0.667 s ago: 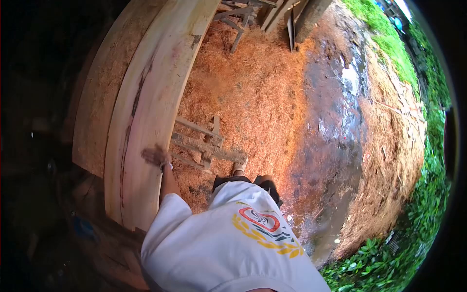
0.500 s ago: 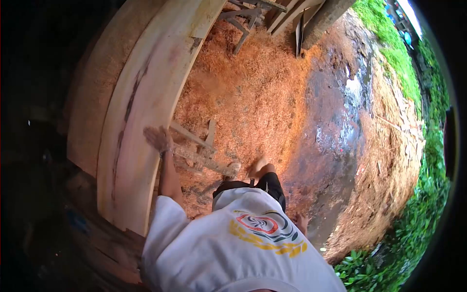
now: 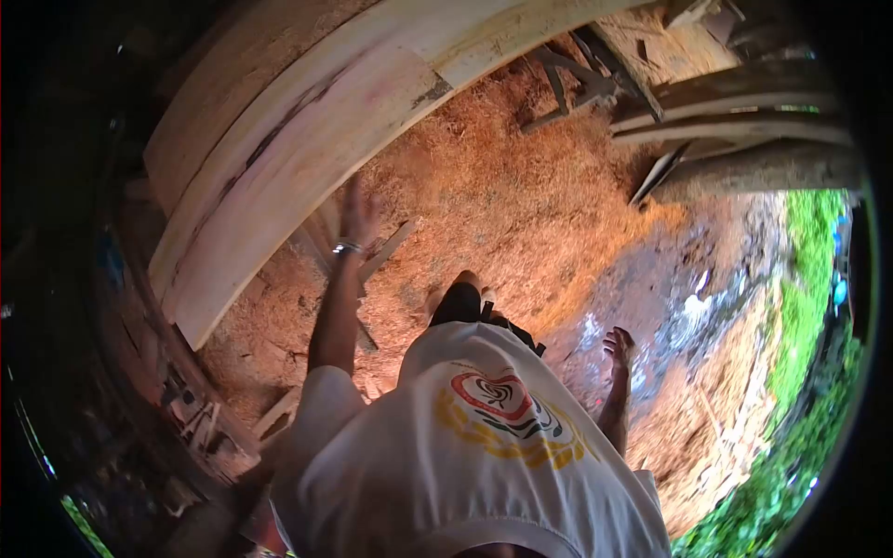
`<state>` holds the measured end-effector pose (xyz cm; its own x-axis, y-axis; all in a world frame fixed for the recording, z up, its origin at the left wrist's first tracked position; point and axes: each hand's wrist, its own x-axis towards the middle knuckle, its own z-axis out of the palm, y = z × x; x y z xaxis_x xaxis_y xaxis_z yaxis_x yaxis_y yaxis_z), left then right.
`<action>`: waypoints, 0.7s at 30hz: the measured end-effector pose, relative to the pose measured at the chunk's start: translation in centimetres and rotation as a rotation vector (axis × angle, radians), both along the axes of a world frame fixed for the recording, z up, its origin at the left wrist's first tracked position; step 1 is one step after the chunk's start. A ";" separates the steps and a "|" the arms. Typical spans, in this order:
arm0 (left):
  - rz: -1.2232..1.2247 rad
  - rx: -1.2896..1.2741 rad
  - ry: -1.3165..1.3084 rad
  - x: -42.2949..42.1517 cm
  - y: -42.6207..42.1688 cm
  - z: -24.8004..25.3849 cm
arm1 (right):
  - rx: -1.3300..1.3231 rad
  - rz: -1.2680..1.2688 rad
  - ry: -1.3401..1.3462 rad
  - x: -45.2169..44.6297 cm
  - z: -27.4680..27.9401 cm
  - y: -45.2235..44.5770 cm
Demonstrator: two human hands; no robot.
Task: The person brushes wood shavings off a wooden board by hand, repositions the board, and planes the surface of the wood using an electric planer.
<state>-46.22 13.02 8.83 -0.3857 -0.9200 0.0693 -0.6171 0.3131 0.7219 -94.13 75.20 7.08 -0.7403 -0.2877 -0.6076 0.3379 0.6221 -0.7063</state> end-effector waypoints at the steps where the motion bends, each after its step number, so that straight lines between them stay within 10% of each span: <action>1: 0.158 -0.056 -0.026 1.3 -1.3 0.0 | 0.003 0.010 0.009 -2.3 1.5 -1.9; 7: 0.692 -0.234 -0.796 8.3 -13.2 -12.5 | -0.048 0.070 -0.164 -12.1 -3.1 -3.1; 9: 0.842 -0.197 -0.654 -0.2 -16.7 -10.3 | -0.061 -0.029 -0.310 -13.4 -4.8 -2.0; 10: 0.725 -0.293 -0.559 -3.6 -18.9 -11.6 | 0.151 0.124 -0.137 -11.7 -2.9 -4.1; 11: 0.597 -0.376 -0.470 -7.2 -21.1 -12.5 | 0.204 -0.024 -0.378 -16.7 -10.8 2.7; 13: 0.503 -0.463 -0.450 -20.5 -22.1 -9.0 | -0.012 -0.249 -0.726 -15.6 -10.0 4.5; 16: 0.239 -0.452 -0.168 -39.3 -22.7 -6.6 | 0.267 -0.129 -0.482 -14.8 -1.6 -4.7; 21: -0.993 0.606 0.278 -62.7 -17.5 0.9 | 0.333 0.006 -0.254 -19.4 6.5 -22.2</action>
<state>-108.91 -4.50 9.69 -0.9870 -0.1401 -0.0793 -0.0973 0.1272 0.9871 -113.51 53.00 13.59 -0.5539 -0.0487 -0.8312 0.4708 0.8051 -0.3609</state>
